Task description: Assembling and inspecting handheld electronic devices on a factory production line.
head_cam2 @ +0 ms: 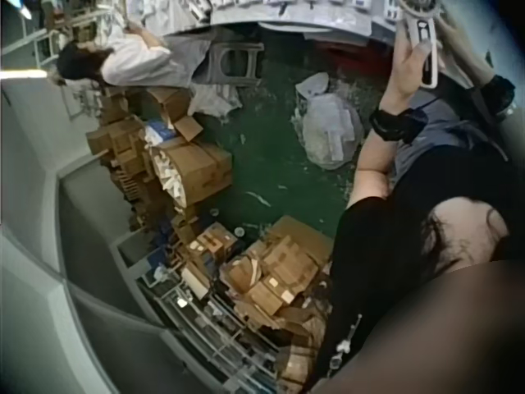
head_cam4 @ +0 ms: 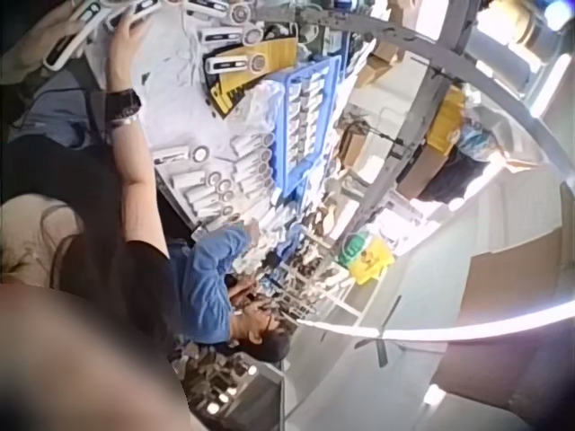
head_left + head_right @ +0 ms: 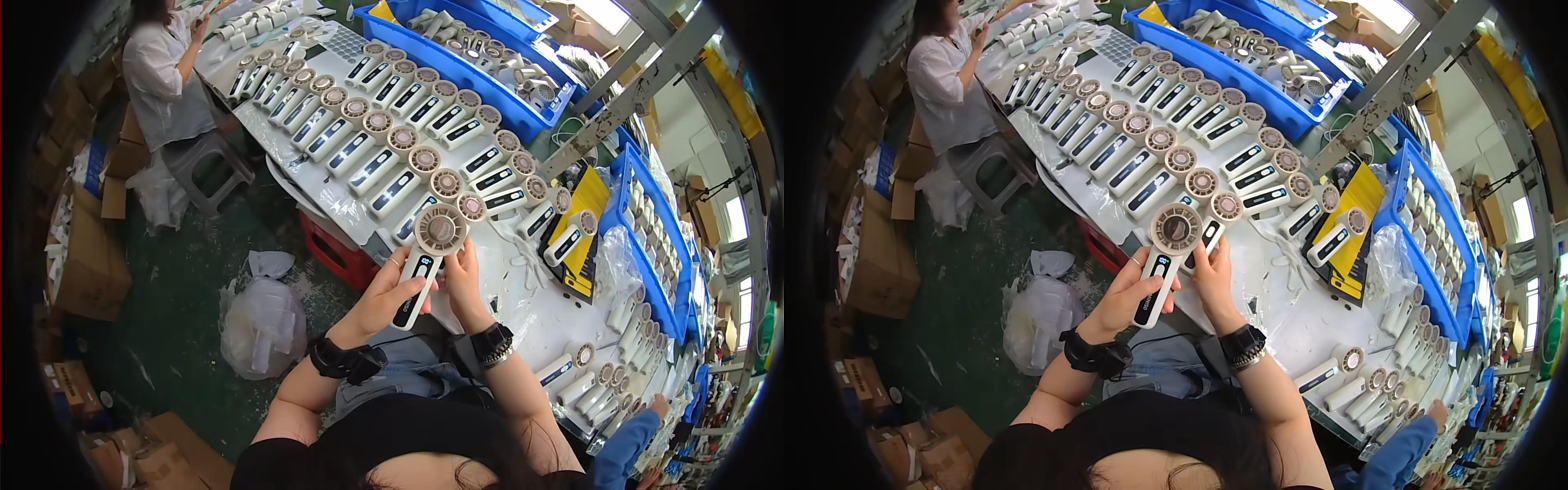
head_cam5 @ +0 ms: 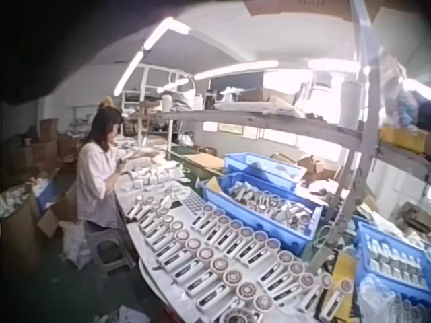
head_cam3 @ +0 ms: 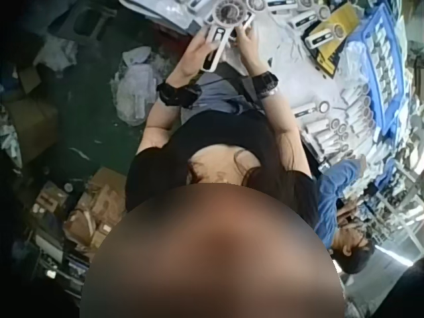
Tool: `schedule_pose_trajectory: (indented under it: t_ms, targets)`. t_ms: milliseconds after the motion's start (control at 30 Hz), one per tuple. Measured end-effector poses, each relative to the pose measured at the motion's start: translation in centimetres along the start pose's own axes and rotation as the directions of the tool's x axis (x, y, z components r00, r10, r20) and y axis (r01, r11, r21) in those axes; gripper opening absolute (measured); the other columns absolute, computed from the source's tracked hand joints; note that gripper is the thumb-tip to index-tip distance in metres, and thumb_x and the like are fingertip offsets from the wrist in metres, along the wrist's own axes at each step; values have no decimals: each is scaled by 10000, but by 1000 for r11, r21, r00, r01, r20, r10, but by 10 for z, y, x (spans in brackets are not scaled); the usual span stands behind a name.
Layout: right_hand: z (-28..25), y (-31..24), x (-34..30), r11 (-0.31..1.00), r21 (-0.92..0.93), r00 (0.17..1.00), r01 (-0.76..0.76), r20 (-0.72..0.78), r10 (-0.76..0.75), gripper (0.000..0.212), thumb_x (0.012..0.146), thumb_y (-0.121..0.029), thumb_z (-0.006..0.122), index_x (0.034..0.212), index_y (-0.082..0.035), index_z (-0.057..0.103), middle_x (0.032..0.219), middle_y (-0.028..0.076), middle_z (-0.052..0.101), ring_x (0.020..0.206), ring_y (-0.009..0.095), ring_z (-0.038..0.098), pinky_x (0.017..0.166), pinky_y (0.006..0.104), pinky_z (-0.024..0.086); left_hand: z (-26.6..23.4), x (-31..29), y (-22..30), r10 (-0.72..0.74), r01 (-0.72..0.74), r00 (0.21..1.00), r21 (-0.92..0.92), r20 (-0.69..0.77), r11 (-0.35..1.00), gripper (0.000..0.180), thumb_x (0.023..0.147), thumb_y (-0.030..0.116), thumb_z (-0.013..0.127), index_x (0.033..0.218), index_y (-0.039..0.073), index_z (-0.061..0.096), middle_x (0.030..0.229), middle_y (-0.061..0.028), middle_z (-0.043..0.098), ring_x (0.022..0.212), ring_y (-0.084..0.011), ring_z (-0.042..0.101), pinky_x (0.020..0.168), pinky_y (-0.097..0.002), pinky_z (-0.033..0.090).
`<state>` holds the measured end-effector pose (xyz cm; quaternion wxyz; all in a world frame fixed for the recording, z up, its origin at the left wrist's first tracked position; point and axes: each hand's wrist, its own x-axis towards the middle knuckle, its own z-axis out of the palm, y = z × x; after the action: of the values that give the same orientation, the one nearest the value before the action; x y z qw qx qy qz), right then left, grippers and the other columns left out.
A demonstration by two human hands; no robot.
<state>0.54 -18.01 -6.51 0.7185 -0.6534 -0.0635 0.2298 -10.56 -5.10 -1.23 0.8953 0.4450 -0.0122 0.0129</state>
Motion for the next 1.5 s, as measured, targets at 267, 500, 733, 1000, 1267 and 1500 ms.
schedule_pose_trajectory:
  t_ms: [267,500,733,1000,1267,1500]
  targets:
    - [-13,19,6,997,-18,997,81,3,-81,522,898,-130,554,1353,-57,309,1121,88,510,797,126,578,692,254,487,9,5,0,-33,33,999,-23,22,999,394,915,117,466,1265,14,317,928,-98,561,676,-137,587,619,-255,492]
    - [-75,-29,-80,991,-31,989,127,74,-125,537,877,-95,563,1360,-55,333,1134,75,503,846,130,570,716,251,477,19,13,-12,-197,216,971,146,-133,965,376,897,76,484,1252,24,369,909,-88,567,622,-161,584,577,-277,486]
    - [-187,-38,-195,815,-579,904,-10,-354,-240,534,828,-75,608,1313,-13,391,1130,81,476,920,128,521,771,245,441,19,63,-64,-276,211,960,525,49,825,471,819,65,617,1221,-25,390,872,-53,566,691,-139,568,650,-256,471]
    - [-204,11,-210,635,-728,554,-260,-651,-520,902,706,-138,723,1405,1,170,1186,152,370,1025,221,460,811,287,443,29,96,-76,-212,150,976,858,-49,491,462,790,94,626,1184,-53,434,965,-116,568,845,-173,564,757,-285,458]
    - [-215,28,-203,786,-596,554,-164,-715,-426,983,703,-107,696,1425,13,39,1239,173,341,1025,231,462,839,315,446,38,108,-84,79,-60,996,972,43,227,485,798,85,601,1234,-36,425,1151,-178,504,1079,-279,492,936,-349,380]
    - [-227,8,-204,987,-97,775,-128,-631,38,593,735,-55,659,1243,31,366,952,100,551,776,181,558,698,279,465,41,90,-82,360,-234,903,971,234,-44,528,782,75,606,1266,-9,414,1219,-201,462,1156,-354,433,989,-400,345]
